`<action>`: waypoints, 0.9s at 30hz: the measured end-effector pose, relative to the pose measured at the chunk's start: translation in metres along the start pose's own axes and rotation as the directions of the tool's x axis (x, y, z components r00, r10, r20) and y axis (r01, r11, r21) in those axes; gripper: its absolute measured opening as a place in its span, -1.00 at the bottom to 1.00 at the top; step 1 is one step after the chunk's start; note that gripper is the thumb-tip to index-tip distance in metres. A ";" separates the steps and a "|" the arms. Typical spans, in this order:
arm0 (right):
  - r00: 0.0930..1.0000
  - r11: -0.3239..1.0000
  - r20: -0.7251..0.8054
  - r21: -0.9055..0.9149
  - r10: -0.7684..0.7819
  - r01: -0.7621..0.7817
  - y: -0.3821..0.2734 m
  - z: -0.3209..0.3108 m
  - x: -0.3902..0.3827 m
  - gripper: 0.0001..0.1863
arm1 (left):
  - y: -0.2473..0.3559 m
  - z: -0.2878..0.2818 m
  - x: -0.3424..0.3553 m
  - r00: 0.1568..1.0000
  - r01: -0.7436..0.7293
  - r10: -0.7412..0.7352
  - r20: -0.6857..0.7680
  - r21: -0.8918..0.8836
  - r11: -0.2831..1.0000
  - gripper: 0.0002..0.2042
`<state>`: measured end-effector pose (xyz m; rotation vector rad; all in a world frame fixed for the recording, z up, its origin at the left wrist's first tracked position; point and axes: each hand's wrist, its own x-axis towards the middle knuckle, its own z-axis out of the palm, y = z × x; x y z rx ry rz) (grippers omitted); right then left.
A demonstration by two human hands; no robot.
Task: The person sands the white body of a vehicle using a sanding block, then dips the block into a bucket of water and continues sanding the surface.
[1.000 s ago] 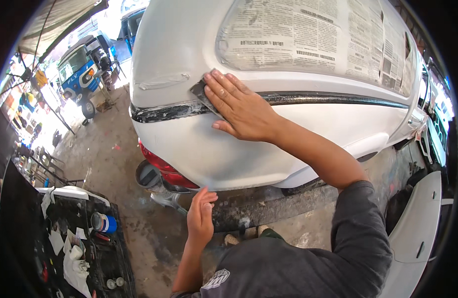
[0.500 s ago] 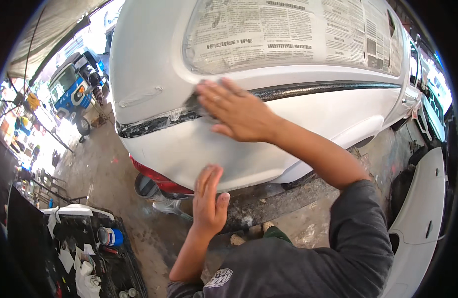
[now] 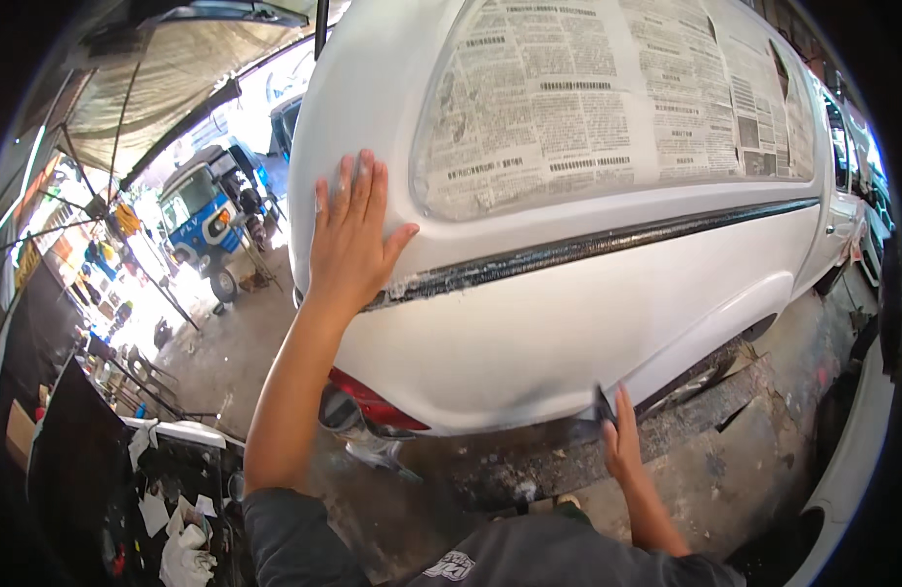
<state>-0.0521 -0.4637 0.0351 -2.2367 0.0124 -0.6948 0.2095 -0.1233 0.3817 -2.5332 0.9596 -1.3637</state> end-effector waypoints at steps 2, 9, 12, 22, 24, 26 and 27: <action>0.948 0.948 -0.036 0.012 0.317 -0.317 0.040 0.007 -0.067 -0.36 | -0.010 0.007 0.030 0.995 -0.055 0.056 -0.082 0.020 0.998 -0.21; 0.516 0.507 -0.006 -0.173 0.856 -0.844 0.110 0.005 -0.238 -0.34 | -0.020 0.002 0.158 0.926 -0.248 0.274 -0.261 0.128 0.960 -0.24; 0.494 0.476 -0.081 -0.171 0.866 -0.862 0.141 0.015 -0.270 -0.34 | -0.022 0.003 0.216 0.904 -0.215 0.304 -0.302 0.294 0.931 -0.21; 0.334 0.319 -0.116 -0.130 0.935 -0.939 0.150 0.042 -0.312 -0.36 | -0.036 -0.014 0.171 0.892 -0.394 0.446 -0.075 0.354 0.848 -0.23; 0.281 0.267 -0.106 -0.127 0.954 -0.955 0.149 0.033 -0.322 -0.36 | -0.033 -0.013 0.147 0.895 -0.411 0.445 -0.026 0.342 0.845 -0.20; 0.238 0.228 -0.054 -0.146 0.970 -0.963 0.148 0.027 -0.328 -0.36 | -0.036 -0.015 0.122 0.900 -0.418 0.436 0.005 0.300 0.858 -0.19; 0.223 0.212 -0.059 -0.152 0.973 -0.965 0.147 0.026 -0.333 -0.36 | -0.035 -0.013 0.110 0.901 -0.421 0.433 0.018 0.276 0.864 -0.18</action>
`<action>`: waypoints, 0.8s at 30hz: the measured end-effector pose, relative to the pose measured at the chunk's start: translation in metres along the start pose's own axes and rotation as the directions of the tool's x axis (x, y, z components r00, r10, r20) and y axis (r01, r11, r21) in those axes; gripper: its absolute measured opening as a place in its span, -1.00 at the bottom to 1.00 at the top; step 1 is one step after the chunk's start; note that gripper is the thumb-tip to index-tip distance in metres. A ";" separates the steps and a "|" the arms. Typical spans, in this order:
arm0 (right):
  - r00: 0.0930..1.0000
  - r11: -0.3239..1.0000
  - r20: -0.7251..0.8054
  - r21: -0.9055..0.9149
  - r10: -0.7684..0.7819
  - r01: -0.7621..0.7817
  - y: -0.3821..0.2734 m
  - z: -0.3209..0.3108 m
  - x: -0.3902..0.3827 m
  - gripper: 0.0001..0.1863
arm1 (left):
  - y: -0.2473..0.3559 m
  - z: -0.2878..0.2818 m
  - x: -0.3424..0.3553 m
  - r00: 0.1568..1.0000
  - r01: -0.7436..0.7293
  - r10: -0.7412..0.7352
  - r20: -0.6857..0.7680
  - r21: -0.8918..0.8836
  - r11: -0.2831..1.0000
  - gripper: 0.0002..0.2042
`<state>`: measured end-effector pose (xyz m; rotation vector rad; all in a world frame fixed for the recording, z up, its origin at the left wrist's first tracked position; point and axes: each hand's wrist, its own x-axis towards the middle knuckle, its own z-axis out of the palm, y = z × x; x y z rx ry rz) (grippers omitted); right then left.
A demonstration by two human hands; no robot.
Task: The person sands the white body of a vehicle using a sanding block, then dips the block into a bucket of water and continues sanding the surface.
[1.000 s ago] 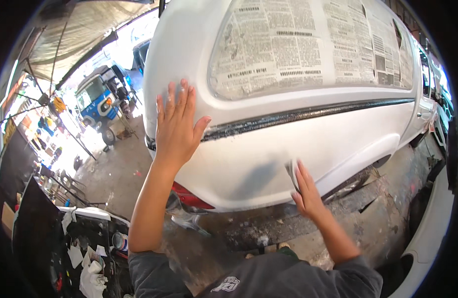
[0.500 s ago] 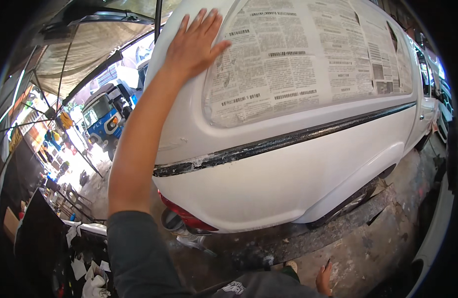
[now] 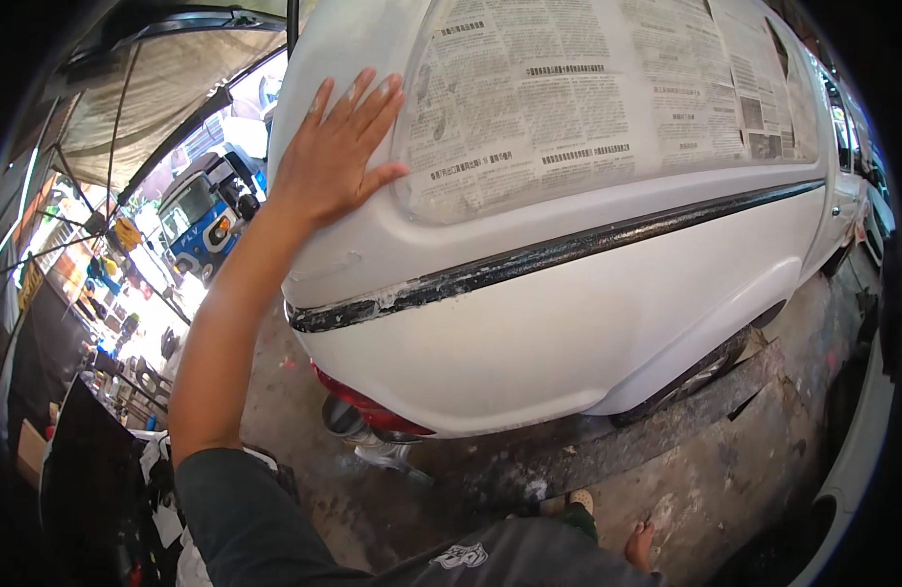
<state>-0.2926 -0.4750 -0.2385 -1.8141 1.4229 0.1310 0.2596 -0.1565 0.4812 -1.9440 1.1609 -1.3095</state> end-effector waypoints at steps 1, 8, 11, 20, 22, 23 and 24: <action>1.000 1.000 -0.007 -0.009 0.014 -0.014 0.003 -0.001 -0.001 -0.36 | 0.006 0.001 -0.011 1.000 0.011 -0.011 0.003 -0.027 1.000 -0.18; 0.999 0.998 0.042 -0.066 -0.019 0.022 0.009 -0.013 0.005 -0.34 | 0.050 -0.002 -0.074 0.994 0.069 -0.056 0.092 -0.156 0.985 -0.18; 0.995 1.000 -0.100 -0.029 0.006 -0.009 -0.001 -0.006 -0.001 -0.38 | 0.072 -0.011 -0.095 0.989 0.112 -0.091 0.120 -0.178 0.978 -0.20; 0.997 0.996 0.060 -0.070 -0.053 0.057 -0.005 -0.020 -0.010 -0.33 | 0.169 -0.004 -0.098 0.945 0.326 -0.292 0.147 -0.355 0.876 -0.16; 0.997 0.995 0.010 -0.063 -0.080 0.080 0.008 -0.022 -0.006 -0.34 | 0.201 0.005 -0.088 0.931 0.362 -0.345 0.119 -0.425 0.829 -0.15; 0.996 0.994 -0.011 -0.060 -0.093 0.092 0.014 -0.024 -0.004 -0.34 | 0.216 0.005 -0.083 0.916 0.392 -0.383 0.117 -0.458 0.798 -0.14; 0.996 0.995 -0.024 -0.054 -0.085 0.084 0.020 -0.027 -0.002 -0.34 | 0.231 0.005 -0.075 0.900 0.419 -0.420 0.115 -0.492 0.763 -0.14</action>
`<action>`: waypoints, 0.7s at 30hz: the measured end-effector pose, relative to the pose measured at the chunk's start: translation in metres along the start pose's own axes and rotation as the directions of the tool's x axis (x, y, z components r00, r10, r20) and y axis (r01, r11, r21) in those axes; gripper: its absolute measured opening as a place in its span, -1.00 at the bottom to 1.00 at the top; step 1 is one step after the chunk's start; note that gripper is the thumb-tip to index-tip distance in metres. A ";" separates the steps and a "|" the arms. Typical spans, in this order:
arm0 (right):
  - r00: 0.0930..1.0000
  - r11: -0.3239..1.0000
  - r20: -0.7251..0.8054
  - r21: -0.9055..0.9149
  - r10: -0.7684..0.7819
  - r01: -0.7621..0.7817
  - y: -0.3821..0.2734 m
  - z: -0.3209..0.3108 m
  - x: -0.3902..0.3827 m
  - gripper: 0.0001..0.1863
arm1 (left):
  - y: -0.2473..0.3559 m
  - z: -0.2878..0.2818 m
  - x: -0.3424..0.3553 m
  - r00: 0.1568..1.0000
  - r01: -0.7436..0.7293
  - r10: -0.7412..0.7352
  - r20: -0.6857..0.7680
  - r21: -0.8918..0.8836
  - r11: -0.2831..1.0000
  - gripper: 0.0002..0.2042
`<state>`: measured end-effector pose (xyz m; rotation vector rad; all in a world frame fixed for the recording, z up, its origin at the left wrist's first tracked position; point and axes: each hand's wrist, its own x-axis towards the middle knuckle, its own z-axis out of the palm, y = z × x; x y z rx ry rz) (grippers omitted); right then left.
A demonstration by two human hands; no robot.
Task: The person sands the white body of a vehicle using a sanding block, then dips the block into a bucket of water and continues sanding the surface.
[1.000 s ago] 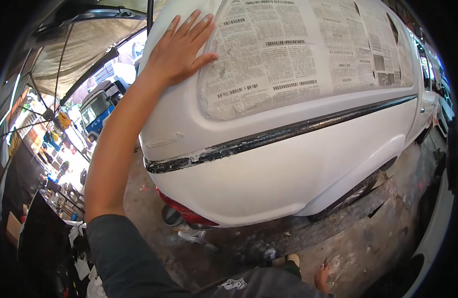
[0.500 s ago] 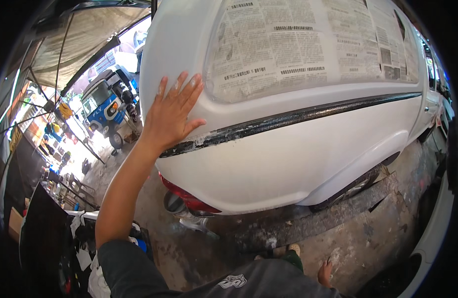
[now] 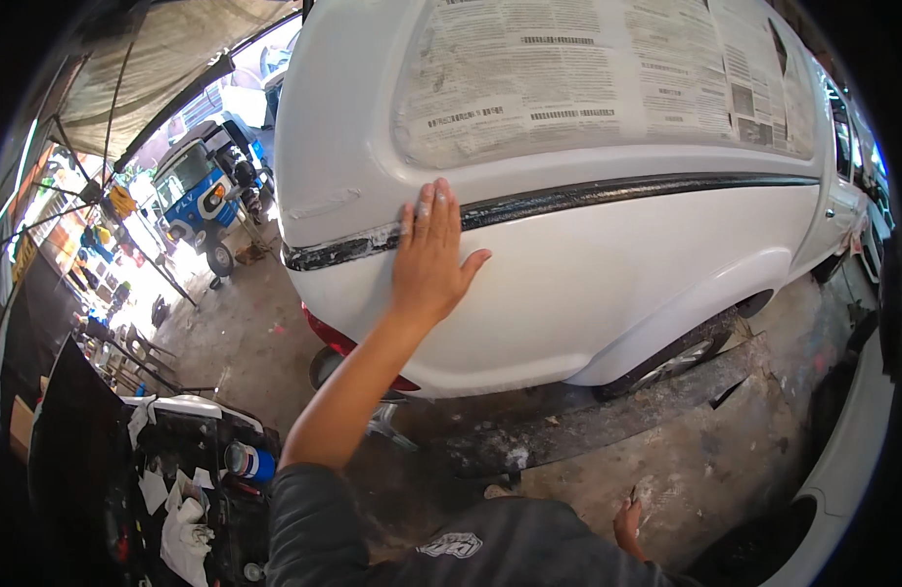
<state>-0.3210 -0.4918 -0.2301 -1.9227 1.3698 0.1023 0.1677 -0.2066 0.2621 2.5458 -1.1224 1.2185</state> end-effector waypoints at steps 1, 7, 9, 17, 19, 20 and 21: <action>1.000 1.000 -0.013 0.006 0.015 -0.015 0.007 -0.004 -0.001 -0.34 | 0.016 0.011 0.002 1.000 0.017 -0.017 -0.011 -0.027 0.999 -0.14; 0.989 0.994 -0.151 0.108 0.008 0.008 0.058 -0.027 -0.019 -0.35 | 0.105 0.037 0.052 0.997 0.074 -0.078 -0.019 -0.160 0.984 -0.16; 0.982 0.986 -0.187 0.165 -0.008 0.039 0.081 -0.031 -0.034 -0.36 | 0.128 0.044 0.074 0.997 0.054 -0.063 -0.036 -0.197 0.979 -0.18; 0.992 0.903 -0.080 0.427 0.094 -0.051 0.135 -0.024 -0.107 -0.32 | 0.234 0.027 0.061 0.977 -0.076 0.158 0.142 -0.459 0.885 -0.27; 0.989 0.811 0.033 0.569 0.141 -0.135 0.122 -0.005 -0.118 -0.41 | 0.271 0.026 -0.036 0.925 -0.068 0.288 0.248 -0.637 0.768 -0.31; 0.984 0.750 0.072 0.639 0.164 -0.172 0.106 -0.002 -0.117 -0.45 | 0.290 0.022 -0.087 0.861 -0.031 0.376 0.344 -0.701 0.712 -0.33; 0.997 0.794 0.056 0.603 0.057 -0.079 0.088 0.008 -0.122 -0.48 | 0.299 0.013 -0.139 0.737 0.073 0.458 0.497 -0.732 0.677 -0.34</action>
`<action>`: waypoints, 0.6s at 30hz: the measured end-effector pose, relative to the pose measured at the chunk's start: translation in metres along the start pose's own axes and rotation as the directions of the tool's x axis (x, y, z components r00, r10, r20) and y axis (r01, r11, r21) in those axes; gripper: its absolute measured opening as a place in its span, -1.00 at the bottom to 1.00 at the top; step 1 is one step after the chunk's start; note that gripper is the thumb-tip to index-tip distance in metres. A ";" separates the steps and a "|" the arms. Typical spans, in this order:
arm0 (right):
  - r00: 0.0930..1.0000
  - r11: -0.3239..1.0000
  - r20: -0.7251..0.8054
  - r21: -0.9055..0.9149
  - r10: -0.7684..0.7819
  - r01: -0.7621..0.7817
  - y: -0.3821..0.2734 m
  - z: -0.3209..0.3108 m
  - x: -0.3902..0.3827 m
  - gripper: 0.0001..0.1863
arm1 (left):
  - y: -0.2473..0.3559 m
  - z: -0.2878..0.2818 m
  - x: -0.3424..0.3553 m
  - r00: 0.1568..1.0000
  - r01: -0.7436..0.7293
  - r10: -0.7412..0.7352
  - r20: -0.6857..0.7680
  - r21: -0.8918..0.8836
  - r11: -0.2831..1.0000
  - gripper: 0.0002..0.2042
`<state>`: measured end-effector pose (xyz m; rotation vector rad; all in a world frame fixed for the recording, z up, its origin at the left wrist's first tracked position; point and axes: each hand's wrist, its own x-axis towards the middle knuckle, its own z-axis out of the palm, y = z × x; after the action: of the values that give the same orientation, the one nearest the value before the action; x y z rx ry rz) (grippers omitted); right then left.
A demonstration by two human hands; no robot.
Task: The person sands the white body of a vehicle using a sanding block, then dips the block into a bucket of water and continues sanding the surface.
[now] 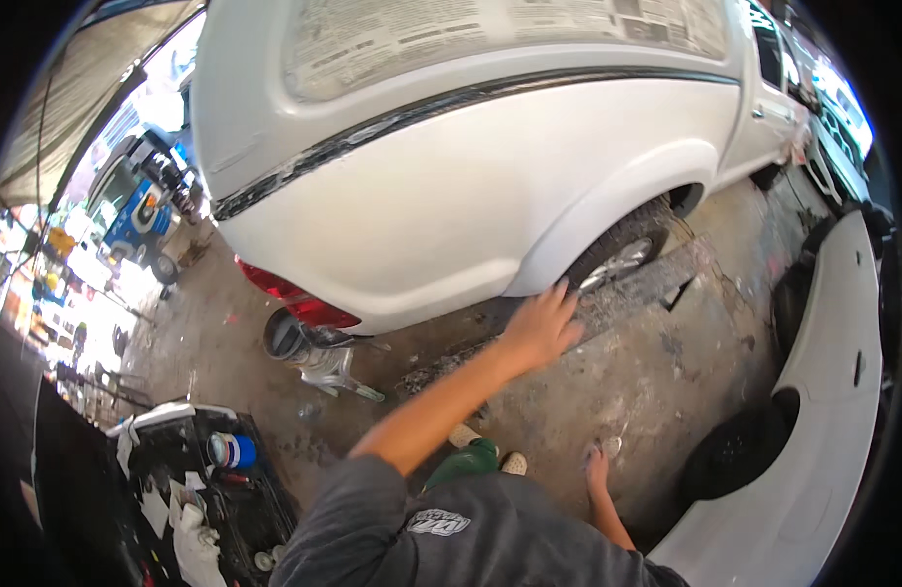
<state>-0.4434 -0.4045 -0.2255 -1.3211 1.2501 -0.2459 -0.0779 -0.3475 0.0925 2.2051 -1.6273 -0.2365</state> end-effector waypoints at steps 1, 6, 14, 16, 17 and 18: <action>0.993 0.993 0.056 -0.048 -0.105 0.108 -0.012 0.018 -0.005 -0.52 | 0.000 0.043 -0.046 0.996 0.045 -0.039 0.075 -0.079 0.996 -0.35; 0.878 0.897 0.288 -0.116 -0.382 0.427 -0.058 0.100 -0.002 -0.60 | -0.014 0.128 -0.189 0.884 0.421 -0.295 0.363 -0.342 0.840 -0.29; 0.417 0.695 0.823 -0.038 -0.386 0.718 -0.194 0.299 -0.125 -0.62 | -0.095 0.064 -0.369 0.786 0.531 -0.608 0.112 -0.627 0.570 -0.14; 0.301 0.662 0.895 -0.010 -0.328 0.750 -0.196 0.357 -0.167 -0.62 | -0.109 0.065 -0.423 0.733 0.421 -0.673 0.097 -0.842 0.337 -0.05; 0.248 0.643 0.915 0.017 -0.318 0.766 -0.189 0.385 -0.190 -0.62 | -0.120 0.075 -0.443 0.716 0.298 -0.695 0.063 -0.928 0.224 0.00; 0.189 0.633 0.936 0.046 -0.298 0.773 -0.179 0.411 -0.212 -0.62 | -0.129 0.084 -0.467 0.684 0.160 -0.729 0.030 -0.981 0.109 0.05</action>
<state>-0.1184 -0.0656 -0.0647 -1.9108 -0.2423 0.2881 -0.1404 0.1094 -0.0794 1.4257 -0.1421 -0.6022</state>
